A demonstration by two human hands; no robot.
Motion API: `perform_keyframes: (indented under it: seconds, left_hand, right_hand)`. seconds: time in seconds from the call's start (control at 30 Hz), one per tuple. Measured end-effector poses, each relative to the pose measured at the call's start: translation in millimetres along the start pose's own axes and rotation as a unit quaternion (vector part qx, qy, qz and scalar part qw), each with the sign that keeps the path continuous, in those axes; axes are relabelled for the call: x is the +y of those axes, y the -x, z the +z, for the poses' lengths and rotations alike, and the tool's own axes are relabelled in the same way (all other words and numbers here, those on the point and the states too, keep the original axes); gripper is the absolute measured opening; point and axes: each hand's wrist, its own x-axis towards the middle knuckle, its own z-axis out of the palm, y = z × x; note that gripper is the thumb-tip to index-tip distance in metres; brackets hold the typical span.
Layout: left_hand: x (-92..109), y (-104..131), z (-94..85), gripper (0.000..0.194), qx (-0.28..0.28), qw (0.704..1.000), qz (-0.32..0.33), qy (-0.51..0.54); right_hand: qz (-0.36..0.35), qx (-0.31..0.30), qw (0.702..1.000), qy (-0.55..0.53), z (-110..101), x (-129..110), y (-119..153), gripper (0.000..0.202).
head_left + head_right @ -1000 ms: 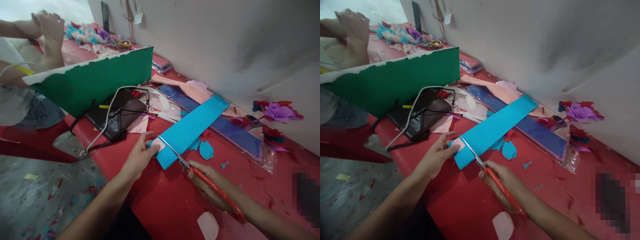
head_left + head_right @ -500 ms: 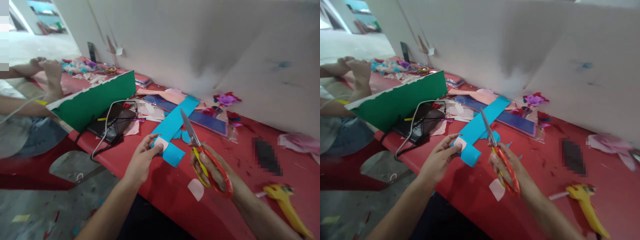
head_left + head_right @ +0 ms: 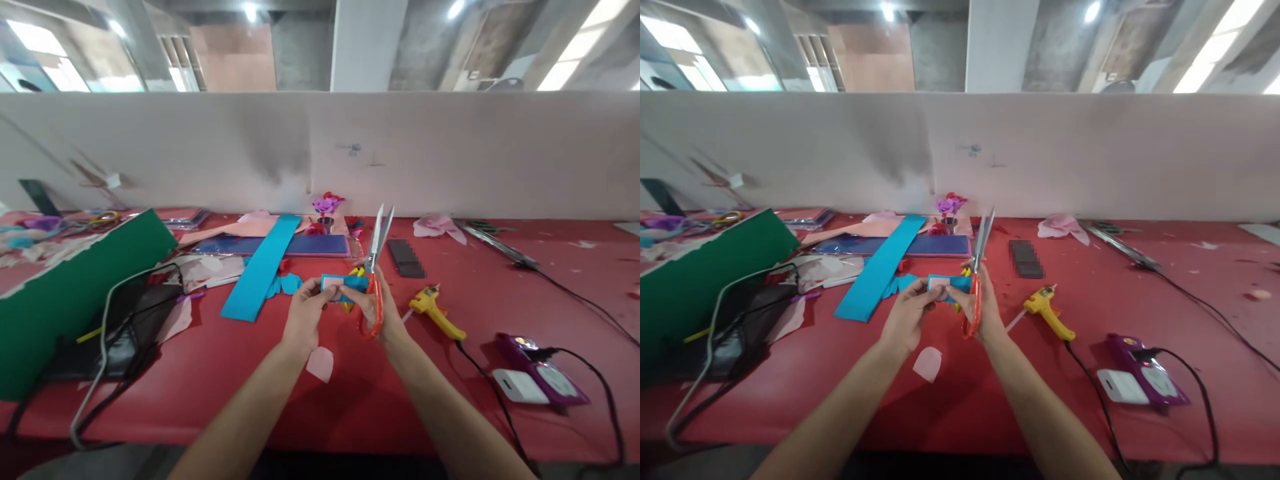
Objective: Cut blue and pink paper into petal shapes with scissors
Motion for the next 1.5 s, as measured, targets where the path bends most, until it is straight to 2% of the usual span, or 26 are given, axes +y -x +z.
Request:
perform_keyframes:
  seconds: [0.2,0.33,0.43,0.53,0.6,0.7,0.83,0.97,1.23,1.37,1.5]
  left_hand:
    - [-10,-24,-8.4,0.026,-0.072,0.992,-0.088,-0.062]
    - [-20,-28,-15.7,0.027,-0.077,0.99,-0.088,-0.079]
    - [-20,-31,-18.3,0.024,-0.055,0.994,-0.084,-0.043]
    - [-6,-40,-17.7,0.019,0.002,0.995,-0.079,0.059]
    - [12,-49,-16.4,0.014,0.045,0.986,-0.087,0.138]
    - [38,-60,-15.2,0.006,0.08,0.965,-0.113,0.224]
    - [55,-64,-17.8,0.005,0.105,0.946,-0.136,0.276]
    - [52,-62,-21.2,0.007,0.122,0.937,-0.149,0.291]
    - [37,-53,-12.6,0.006,0.125,0.943,-0.103,0.289]
    - [30,-47,-5.7,0.006,0.128,0.946,-0.104,0.28]
    - [26,-42,0.5,0.012,0.123,0.953,-0.052,0.271]
  right_hand:
    - [0.046,-0.001,0.998,-0.039,-10,15,-3,0.048]
    - [0.071,-0.002,0.996,-0.048,-9,20,-3,0.05]
    - [0.065,0.004,0.998,-0.021,-8,18,-3,0.045]
    - [0.05,0.011,0.998,0.023,-8,12,-3,0.044]
    - [0.047,0.017,0.998,0.047,-9,9,-3,0.047]
    - [0.05,-0.015,0.995,0.084,-10,10,-2,0.051]
    - [0.061,-0.021,0.998,0.013,-11,20,4,0.053]
    - [0.078,-0.099,0.992,0.008,-12,21,11,0.049]
    - [0.1,-0.258,0.961,0.025,-10,-7,22,0.046]
    - [0.12,-0.26,0.958,0.014,-8,-8,24,0.047]
    - [0.128,-0.243,0.961,0.018,-5,-2,25,0.05]
